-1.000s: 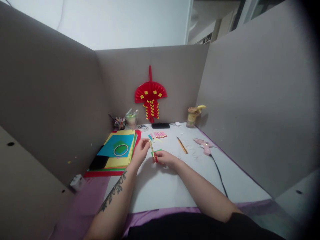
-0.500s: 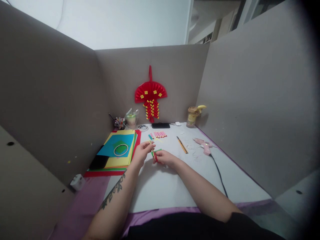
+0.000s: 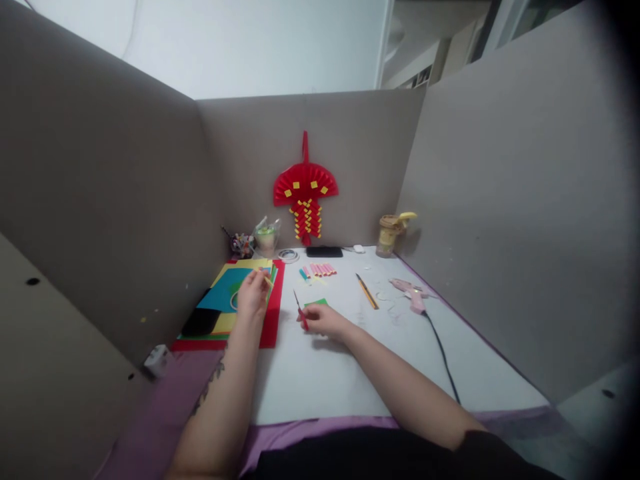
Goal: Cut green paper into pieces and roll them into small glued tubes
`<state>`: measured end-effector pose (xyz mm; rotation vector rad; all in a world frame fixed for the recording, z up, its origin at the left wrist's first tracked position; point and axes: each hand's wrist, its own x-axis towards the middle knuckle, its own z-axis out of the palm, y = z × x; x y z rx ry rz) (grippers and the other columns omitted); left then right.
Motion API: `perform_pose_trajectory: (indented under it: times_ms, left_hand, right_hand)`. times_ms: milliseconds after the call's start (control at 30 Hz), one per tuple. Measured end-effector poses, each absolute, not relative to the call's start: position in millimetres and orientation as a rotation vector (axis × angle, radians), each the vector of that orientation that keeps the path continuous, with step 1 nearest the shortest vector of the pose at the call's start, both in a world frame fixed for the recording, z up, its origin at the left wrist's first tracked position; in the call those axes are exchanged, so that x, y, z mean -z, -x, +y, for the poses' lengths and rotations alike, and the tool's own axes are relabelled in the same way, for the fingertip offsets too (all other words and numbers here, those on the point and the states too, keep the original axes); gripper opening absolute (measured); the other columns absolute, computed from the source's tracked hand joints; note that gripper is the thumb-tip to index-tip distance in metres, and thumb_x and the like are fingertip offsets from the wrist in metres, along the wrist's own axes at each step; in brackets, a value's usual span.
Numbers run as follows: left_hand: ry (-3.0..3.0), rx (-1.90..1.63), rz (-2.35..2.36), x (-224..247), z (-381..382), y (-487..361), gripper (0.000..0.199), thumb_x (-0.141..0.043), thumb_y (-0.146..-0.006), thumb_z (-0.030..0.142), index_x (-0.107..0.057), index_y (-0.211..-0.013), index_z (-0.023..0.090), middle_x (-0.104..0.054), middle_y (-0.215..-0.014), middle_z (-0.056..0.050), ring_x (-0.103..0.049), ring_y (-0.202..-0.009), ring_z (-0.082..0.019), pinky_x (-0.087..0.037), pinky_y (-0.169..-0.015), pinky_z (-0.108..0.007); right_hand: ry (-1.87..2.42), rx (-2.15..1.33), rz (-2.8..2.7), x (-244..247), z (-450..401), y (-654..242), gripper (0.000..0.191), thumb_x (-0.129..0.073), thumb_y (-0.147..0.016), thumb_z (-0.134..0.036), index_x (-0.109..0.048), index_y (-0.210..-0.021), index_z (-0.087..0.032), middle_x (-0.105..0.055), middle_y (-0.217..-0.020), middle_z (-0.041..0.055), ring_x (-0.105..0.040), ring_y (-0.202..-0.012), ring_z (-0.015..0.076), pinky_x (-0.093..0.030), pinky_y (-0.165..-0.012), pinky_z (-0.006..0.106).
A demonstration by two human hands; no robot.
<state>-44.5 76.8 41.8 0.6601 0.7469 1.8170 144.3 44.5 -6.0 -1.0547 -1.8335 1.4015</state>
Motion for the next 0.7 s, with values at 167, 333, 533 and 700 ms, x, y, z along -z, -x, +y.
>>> perform_pose_trajectory:
  times_ms: [167, 333, 533, 700]
  left_hand:
    - [-0.750, -1.937, 0.924, -48.0, 78.3, 62.0, 0.038, -0.076, -0.056, 0.028, -0.053, -0.084, 0.015, -0.062, -0.069, 0.001, -0.056, -0.059, -0.007, -0.039, -0.055, -0.017]
    - [-1.070, -1.773, 1.078, -42.0, 71.6, 44.4, 0.042, -0.070, -0.063, 0.030, -0.051, -0.096, 0.014, -0.064, -0.070, -0.001, -0.054, -0.055, -0.008, -0.040, -0.054, -0.020]
    - [-1.408, -1.409, 1.096, -39.6, 57.9, 22.6, 0.041, -0.062, -0.071, 0.032, -0.053, -0.107, 0.015, -0.066, -0.080, -0.005, -0.058, -0.064, -0.012, -0.043, -0.058, -0.022]
    - [-1.568, -1.164, 1.027, -33.3, 48.1, 0.4, 0.041, -0.058, -0.076, 0.034, -0.053, -0.111, 0.014, -0.060, -0.069, -0.001, -0.056, -0.061, -0.012, -0.040, -0.052, -0.020]
  right_hand:
    - [1.438, -1.200, -1.659, 12.9, 46.4, -113.0, 0.009, -0.058, -0.065, -0.019, -0.060, -0.058, -0.015, -0.052, -0.045, -0.0016, -0.046, -0.040, 0.0089, -0.031, -0.040, 0.019]
    - [1.309, -1.381, -1.638, 16.3, 47.0, -97.3, 0.013, -0.051, -0.068, -0.017, -0.062, -0.061, -0.015, -0.052, -0.045, -0.0023, -0.041, -0.035, 0.0080, -0.033, -0.039, 0.021]
    - [0.976, -1.163, -1.414, -1.5, 51.9, -119.9, 0.023, -0.055, -0.071, -0.029, -0.063, -0.089, -0.017, -0.062, -0.070, 0.0004, -0.049, -0.053, 0.0098, -0.040, -0.051, 0.022]
    - [0.811, -1.098, -1.307, -11.8, 59.4, -140.8, 0.023, -0.061, -0.069, -0.034, -0.061, -0.085, -0.017, -0.062, -0.074, 0.0018, -0.055, -0.067, 0.0144, -0.044, -0.065, 0.027]
